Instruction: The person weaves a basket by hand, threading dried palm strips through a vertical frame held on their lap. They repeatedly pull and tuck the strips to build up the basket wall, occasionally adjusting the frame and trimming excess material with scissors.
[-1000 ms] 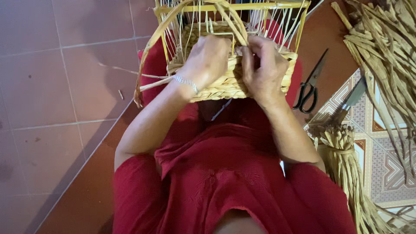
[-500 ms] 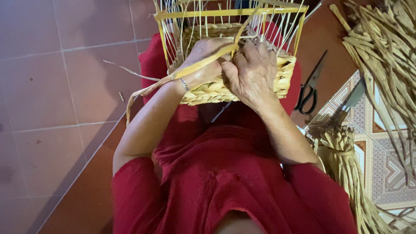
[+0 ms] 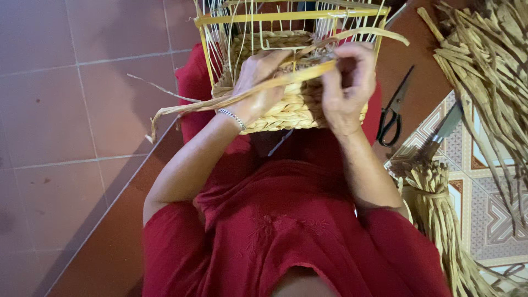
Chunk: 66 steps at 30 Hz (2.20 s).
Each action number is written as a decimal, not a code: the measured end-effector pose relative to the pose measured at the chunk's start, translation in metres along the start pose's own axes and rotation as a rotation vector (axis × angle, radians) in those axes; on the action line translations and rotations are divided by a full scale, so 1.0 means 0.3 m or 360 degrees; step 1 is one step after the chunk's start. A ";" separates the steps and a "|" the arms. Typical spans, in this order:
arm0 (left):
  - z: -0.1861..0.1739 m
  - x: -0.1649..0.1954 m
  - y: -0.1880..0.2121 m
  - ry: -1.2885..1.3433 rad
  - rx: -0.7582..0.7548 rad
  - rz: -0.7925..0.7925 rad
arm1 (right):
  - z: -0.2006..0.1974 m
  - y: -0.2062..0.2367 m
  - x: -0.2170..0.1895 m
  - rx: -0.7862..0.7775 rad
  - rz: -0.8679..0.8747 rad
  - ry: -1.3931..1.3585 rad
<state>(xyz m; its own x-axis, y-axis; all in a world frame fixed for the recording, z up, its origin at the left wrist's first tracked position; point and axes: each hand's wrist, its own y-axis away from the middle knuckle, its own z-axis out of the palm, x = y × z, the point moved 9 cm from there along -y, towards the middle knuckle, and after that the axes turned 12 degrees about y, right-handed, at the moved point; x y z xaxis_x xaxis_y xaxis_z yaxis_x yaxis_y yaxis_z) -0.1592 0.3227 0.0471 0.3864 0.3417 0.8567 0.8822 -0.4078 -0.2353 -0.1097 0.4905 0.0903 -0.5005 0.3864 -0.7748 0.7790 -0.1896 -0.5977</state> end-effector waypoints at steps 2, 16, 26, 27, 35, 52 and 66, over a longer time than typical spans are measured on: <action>-0.007 0.009 0.003 -0.0019 0.0054 0.0087 | -0.017 0.023 0.056 0.0058 0.0213 -0.0327; -0.065 -0.065 0.055 0.0376 0.0148 -0.0651 | -0.015 0.008 0.054 -0.0194 -0.0025 -0.0031; -0.086 0.088 0.051 0.0329 -0.0287 -0.0296 | -0.185 0.070 0.237 0.0414 0.0856 -0.1527; -0.083 0.088 0.054 0.0262 -0.0321 -0.0359 | -0.209 0.067 0.239 0.0429 0.0879 -0.1574; -0.084 0.141 0.058 -0.0360 -0.0018 0.0142 | -0.281 0.070 0.168 0.0111 0.0375 -0.0162; -0.097 0.082 0.108 0.0564 -0.0492 -0.0373 | -0.198 0.148 0.297 -0.0108 0.0606 -0.0277; -0.248 0.055 0.307 0.1026 -0.0116 -0.0478 | -0.209 0.150 0.271 -0.0153 0.0624 -0.0157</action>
<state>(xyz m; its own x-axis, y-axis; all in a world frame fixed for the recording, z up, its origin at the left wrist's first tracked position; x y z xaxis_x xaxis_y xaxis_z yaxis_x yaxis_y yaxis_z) -0.0917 0.2280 0.0737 -0.1260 -0.1112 0.9858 0.8967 -0.4379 0.0652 -0.0916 0.5701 0.0132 -0.1891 0.2125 -0.9587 0.9472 -0.2180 -0.2352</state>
